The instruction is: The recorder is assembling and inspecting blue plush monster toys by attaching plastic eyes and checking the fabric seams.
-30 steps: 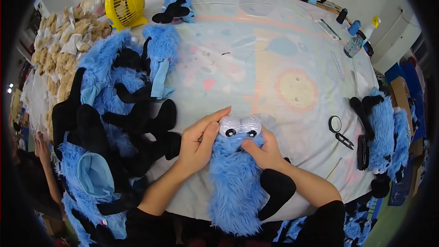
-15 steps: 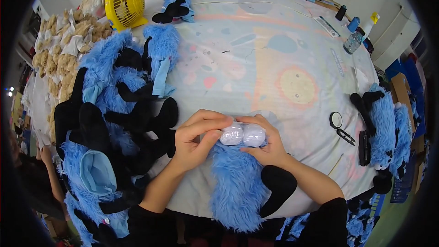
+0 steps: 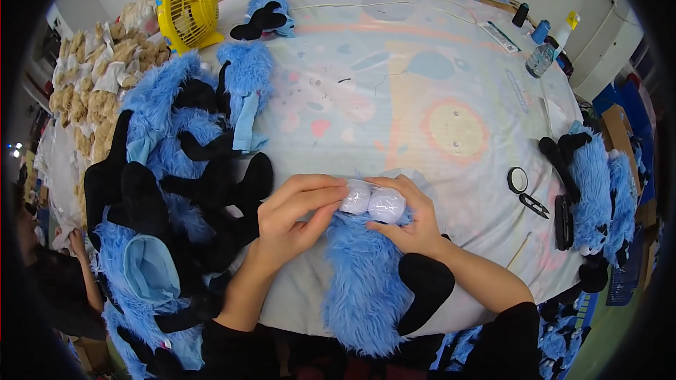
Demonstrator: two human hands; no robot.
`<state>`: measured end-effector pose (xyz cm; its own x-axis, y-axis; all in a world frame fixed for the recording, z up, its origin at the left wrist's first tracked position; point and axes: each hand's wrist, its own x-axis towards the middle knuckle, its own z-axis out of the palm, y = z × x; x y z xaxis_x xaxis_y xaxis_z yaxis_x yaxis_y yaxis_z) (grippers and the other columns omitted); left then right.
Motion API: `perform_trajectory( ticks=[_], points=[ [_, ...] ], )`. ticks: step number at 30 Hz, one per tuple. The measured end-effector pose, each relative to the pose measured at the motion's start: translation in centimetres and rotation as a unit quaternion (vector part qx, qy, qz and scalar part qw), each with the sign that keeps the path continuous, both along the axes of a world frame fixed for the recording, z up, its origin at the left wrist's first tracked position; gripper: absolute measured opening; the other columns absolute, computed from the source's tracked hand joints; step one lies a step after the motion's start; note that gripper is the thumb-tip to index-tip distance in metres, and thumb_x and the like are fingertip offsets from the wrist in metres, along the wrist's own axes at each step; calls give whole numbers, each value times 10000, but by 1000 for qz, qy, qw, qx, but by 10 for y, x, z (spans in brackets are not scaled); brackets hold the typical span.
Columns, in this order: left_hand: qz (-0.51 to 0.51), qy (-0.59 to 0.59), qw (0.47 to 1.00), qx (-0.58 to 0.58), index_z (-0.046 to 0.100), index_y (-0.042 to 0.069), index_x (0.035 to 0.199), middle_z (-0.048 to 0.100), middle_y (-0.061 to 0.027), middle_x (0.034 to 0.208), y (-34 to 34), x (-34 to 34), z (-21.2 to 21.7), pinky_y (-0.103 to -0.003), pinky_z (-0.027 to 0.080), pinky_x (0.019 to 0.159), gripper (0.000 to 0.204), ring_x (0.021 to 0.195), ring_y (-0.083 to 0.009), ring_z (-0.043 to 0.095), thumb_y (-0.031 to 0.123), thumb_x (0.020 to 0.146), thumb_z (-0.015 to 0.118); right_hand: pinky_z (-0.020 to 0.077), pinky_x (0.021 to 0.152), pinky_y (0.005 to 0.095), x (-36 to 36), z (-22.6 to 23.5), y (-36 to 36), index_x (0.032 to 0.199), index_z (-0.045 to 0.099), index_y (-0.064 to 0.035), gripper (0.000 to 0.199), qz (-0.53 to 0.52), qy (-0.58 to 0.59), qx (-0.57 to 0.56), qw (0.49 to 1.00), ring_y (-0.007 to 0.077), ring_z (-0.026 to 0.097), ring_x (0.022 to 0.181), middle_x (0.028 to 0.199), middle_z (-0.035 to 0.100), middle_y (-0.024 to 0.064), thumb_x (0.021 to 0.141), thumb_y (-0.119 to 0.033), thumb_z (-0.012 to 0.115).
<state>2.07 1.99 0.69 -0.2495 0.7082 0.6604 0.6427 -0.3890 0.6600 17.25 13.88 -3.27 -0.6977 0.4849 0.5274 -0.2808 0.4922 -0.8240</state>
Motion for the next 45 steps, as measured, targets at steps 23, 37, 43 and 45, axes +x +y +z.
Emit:
perform_trajectory(
  ticks=[23,37,43,45],
  points=[
    [33,-264,963,50,611,-28,853,633,-129,870,5,4,8,-244,474,681,162,731,-197,586,-70,696,602,414,694,235,1,-1,-1,1108,552,-11,489,8,6,-31,999,185,523,755,939,580,97,659,-76,735],
    [-35,-256,966,-27,592,-17,854,614,-93,757,-1,-3,-3,-210,442,664,76,689,-145,565,-24,787,557,432,733,228,10,9,-9,1062,549,20,324,183,-40,-258,948,113,531,757,875,609,50,792,-129,650],
    [-54,-376,919,-108,588,-5,853,608,-86,778,0,-6,4,-207,440,665,60,695,-137,561,-9,813,544,434,731,216,16,4,-1,1022,558,27,263,252,-97,-273,923,103,529,758,885,604,46,831,-150,600],
    [-84,-427,890,-139,576,3,832,596,-88,794,3,1,8,-216,437,678,47,710,-145,556,7,815,533,434,724,209,18,-1,-2,1010,560,28,252,235,-58,-333,911,97,527,759,887,604,45,838,-154,590]
  ],
)
